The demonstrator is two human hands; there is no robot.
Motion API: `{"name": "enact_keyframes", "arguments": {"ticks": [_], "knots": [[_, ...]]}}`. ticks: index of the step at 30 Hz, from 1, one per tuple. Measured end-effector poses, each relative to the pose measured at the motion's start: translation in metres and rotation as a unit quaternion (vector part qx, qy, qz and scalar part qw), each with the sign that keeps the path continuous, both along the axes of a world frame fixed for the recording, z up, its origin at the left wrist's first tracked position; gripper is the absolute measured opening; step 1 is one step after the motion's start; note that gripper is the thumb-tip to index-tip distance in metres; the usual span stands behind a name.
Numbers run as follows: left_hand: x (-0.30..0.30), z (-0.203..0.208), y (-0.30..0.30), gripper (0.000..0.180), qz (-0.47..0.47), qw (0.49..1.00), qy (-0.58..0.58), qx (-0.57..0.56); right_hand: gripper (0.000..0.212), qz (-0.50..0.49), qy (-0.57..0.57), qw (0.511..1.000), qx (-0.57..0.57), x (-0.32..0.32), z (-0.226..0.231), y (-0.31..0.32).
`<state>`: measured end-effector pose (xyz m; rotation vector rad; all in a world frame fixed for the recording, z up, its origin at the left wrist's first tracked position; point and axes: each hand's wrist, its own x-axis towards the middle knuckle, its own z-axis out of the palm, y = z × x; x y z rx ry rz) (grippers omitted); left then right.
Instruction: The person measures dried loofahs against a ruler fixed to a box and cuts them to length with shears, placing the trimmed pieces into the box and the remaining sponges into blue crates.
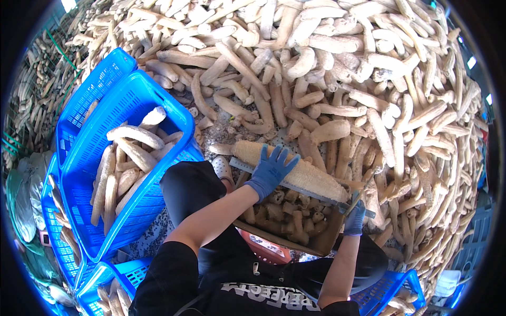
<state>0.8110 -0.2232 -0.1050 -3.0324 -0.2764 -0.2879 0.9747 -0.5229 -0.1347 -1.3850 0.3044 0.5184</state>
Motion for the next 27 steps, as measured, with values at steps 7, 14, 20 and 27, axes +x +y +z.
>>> {"name": "enact_keyframes", "arguments": {"ticks": [7,14,20,27], "knots": [[0.009,-0.009,-0.006,0.059,0.007,0.998,0.022,0.052,0.03,0.003,0.035,0.992,0.121,0.011,-0.012,-0.044],[0.009,-0.013,-0.005,0.078,0.025,0.996,0.077,0.035,0.034,-0.07,-0.025,0.997,0.005,-0.006,0.014,-0.027],[0.014,-0.001,-0.009,0.084,0.021,0.996,0.073,0.043,0.033,-0.057,0.039,0.992,0.103,-0.004,0.003,-0.042],[0.009,0.087,0.001,0.082,-0.086,0.947,0.12,-0.284,0.034,-0.021,-0.081,0.979,0.188,-0.022,0.047,-0.004]]}}
